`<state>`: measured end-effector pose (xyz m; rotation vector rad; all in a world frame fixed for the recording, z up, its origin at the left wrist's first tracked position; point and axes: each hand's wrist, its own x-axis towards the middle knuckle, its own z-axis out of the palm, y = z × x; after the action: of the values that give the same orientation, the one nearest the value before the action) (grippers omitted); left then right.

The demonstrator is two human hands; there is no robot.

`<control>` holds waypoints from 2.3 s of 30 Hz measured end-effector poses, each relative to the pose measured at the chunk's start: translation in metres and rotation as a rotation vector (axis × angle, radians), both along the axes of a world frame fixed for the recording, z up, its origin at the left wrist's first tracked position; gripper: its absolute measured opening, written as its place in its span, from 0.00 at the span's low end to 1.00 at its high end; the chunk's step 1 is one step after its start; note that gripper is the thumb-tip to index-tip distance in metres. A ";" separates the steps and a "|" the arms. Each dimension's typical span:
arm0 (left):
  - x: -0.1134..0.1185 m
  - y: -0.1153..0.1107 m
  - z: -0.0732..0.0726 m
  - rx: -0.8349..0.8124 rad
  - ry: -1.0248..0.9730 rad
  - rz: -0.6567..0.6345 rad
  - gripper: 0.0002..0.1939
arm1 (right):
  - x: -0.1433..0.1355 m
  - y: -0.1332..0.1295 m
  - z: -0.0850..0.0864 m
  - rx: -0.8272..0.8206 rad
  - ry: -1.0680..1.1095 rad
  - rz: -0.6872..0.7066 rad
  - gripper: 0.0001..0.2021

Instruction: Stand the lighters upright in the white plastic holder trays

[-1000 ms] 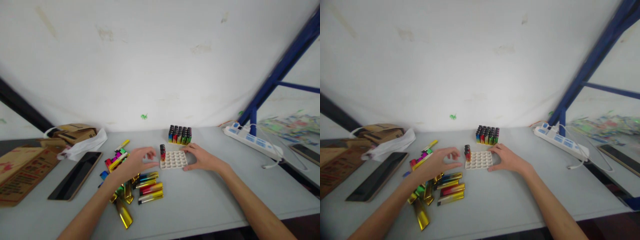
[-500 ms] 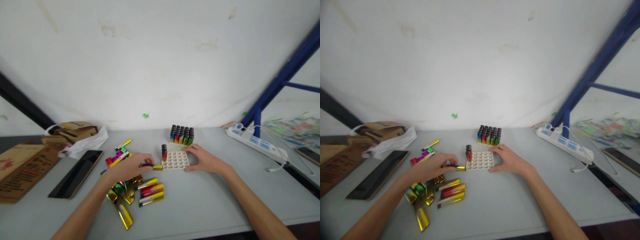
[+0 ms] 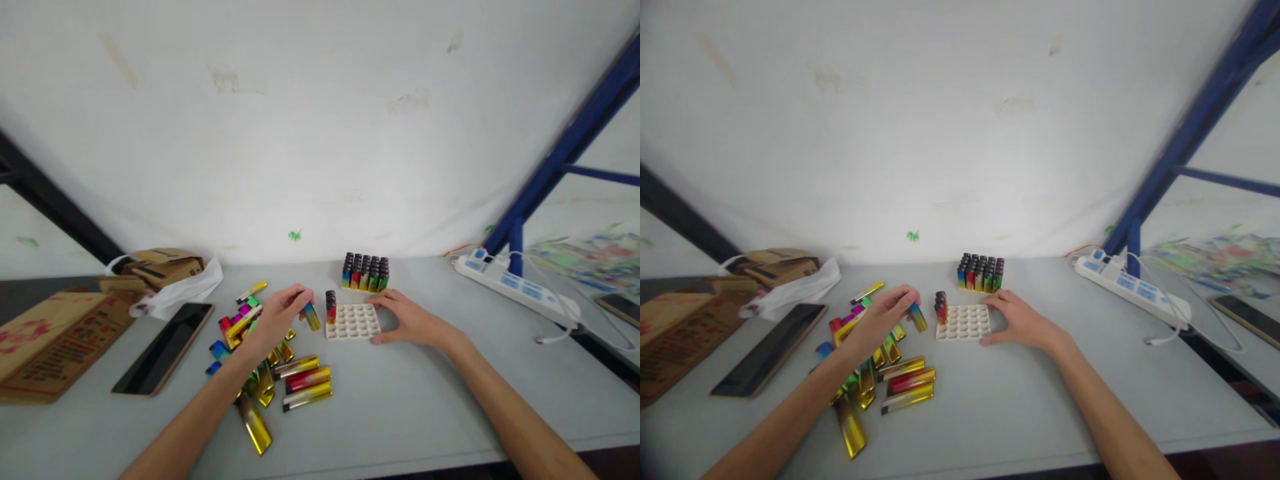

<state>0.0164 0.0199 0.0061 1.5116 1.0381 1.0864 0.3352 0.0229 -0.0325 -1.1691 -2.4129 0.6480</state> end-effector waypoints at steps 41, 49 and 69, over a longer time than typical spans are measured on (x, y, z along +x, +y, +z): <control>0.016 -0.020 -0.006 0.034 -0.065 -0.149 0.10 | -0.003 -0.002 0.004 -0.001 -0.020 -0.024 0.40; 0.012 -0.013 -0.011 0.339 0.260 -0.050 0.10 | -0.002 -0.001 0.001 0.026 -0.022 -0.011 0.40; 0.012 -0.014 -0.005 0.380 0.657 -0.114 0.09 | 0.000 -0.001 0.000 -0.005 -0.032 -0.023 0.40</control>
<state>0.0286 0.0061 0.0006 2.2984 1.1967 0.7376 0.3353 0.0223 -0.0322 -1.2162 -2.4225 0.6331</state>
